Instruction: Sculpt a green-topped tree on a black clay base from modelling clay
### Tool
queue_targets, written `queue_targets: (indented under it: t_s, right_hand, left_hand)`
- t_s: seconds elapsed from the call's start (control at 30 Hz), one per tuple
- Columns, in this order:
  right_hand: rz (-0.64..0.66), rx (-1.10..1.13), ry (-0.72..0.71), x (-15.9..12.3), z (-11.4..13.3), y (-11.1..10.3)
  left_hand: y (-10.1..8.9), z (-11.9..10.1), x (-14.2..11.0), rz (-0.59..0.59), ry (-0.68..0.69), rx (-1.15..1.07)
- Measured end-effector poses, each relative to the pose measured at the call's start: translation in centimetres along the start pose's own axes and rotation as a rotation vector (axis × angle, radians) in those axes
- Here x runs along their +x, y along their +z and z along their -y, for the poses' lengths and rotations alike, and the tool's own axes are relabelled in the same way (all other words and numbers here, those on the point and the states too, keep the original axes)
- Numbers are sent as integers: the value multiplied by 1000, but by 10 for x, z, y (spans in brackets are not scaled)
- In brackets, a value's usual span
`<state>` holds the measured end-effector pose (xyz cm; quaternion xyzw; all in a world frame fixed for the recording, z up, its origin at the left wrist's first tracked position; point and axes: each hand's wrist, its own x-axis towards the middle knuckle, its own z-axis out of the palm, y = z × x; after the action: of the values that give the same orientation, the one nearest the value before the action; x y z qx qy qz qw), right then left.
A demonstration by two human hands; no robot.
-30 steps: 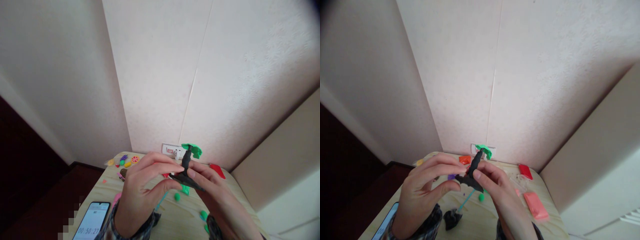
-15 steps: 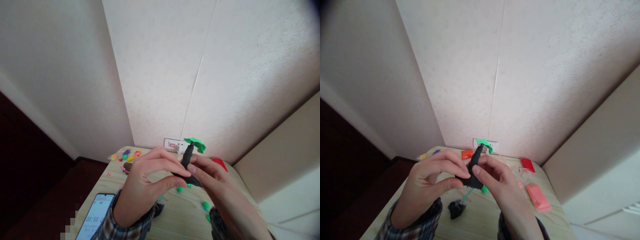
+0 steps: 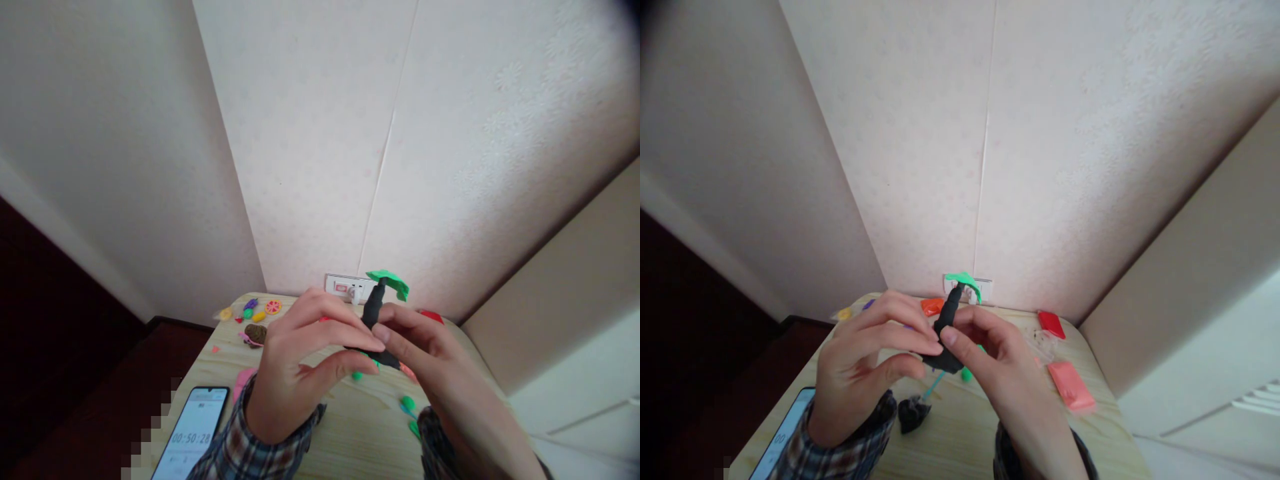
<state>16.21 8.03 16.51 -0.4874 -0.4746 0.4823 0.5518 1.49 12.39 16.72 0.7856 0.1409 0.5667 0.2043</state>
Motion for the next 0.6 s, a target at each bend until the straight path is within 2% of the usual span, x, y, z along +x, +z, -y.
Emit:
queue_targets:
  t_s: [0.2, 0.47, 0.6]
  right_hand:
    - [24, -57, -3, -1, 1, -3]
    - [84, -115, -72, 1, -1, -8]
    - [82, -145, -88, 1, 0, -8]
  left_hand:
    - [-1, -3, 0, 43, -117, -81]
    - [-5, -9, 1, 73, -124, -108]
    - [-5, -10, 2, 71, -63, -42]
